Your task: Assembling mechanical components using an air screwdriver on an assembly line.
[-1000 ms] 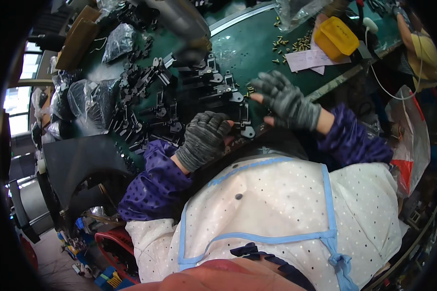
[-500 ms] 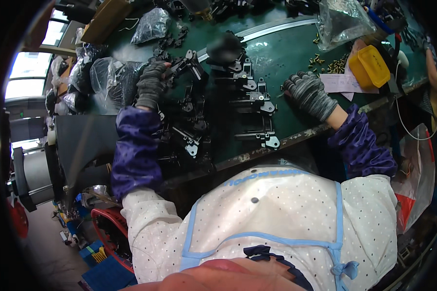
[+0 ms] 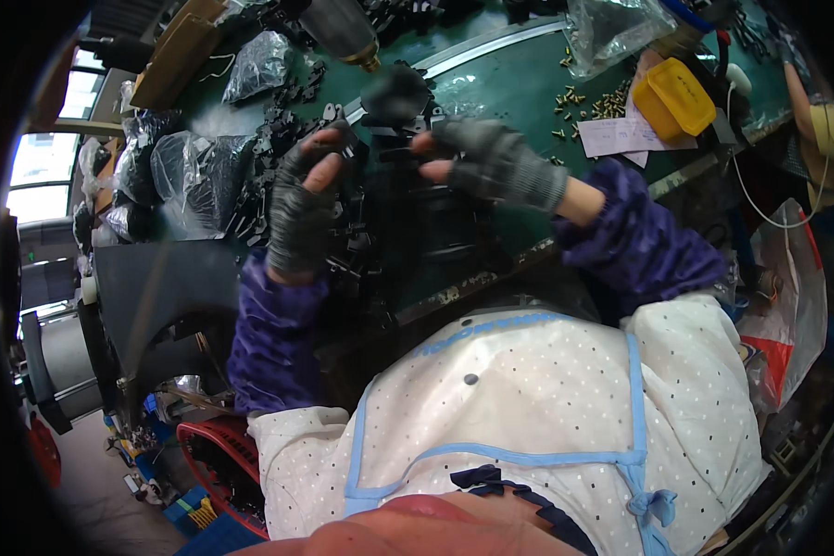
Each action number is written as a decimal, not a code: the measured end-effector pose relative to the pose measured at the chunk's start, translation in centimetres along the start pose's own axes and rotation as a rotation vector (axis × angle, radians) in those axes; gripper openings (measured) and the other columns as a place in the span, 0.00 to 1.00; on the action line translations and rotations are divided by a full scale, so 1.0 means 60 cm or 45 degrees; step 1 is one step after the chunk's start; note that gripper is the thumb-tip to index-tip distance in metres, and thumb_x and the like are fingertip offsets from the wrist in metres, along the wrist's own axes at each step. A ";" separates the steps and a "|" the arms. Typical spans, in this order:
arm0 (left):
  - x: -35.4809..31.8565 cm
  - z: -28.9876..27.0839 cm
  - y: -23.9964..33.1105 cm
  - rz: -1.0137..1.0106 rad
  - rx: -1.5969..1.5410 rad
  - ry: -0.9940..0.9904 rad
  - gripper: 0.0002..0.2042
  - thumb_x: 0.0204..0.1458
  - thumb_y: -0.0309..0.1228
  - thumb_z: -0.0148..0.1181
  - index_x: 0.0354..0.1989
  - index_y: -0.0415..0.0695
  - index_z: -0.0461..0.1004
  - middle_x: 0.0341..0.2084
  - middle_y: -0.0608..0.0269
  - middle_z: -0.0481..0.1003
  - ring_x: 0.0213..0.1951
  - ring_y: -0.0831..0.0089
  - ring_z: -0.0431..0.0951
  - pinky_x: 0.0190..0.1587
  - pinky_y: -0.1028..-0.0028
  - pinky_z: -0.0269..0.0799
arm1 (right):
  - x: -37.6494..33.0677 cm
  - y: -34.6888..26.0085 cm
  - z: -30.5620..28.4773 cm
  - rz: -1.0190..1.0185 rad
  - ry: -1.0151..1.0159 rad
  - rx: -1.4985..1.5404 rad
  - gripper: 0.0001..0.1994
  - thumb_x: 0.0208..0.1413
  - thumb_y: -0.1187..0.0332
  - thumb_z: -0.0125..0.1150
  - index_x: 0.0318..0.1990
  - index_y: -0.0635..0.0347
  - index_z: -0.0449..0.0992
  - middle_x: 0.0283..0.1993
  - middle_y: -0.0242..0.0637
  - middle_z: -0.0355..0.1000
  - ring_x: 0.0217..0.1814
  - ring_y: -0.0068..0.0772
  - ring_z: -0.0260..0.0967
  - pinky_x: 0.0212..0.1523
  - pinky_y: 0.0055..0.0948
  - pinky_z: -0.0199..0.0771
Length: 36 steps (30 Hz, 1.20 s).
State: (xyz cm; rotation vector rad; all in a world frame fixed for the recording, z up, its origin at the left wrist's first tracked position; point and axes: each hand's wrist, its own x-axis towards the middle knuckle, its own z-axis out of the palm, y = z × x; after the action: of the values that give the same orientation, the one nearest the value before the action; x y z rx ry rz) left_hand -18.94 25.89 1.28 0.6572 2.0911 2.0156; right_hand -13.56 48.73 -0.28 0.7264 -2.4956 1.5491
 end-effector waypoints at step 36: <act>-0.139 0.154 -0.061 0.558 0.708 -0.270 0.11 0.36 0.18 0.60 0.30 0.41 0.68 0.30 0.58 0.72 0.30 0.65 0.74 0.31 0.74 0.71 | -0.123 -0.022 -0.008 0.725 -0.393 0.534 0.09 0.46 0.69 0.56 0.33 0.64 0.73 0.26 0.31 0.70 0.29 0.18 0.65 0.31 0.19 0.66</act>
State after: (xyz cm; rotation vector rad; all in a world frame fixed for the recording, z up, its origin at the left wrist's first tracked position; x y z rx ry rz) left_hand -8.46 30.86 -4.53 1.4568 2.5420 1.4120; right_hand -6.57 51.13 -1.52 0.3118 -2.7891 2.3654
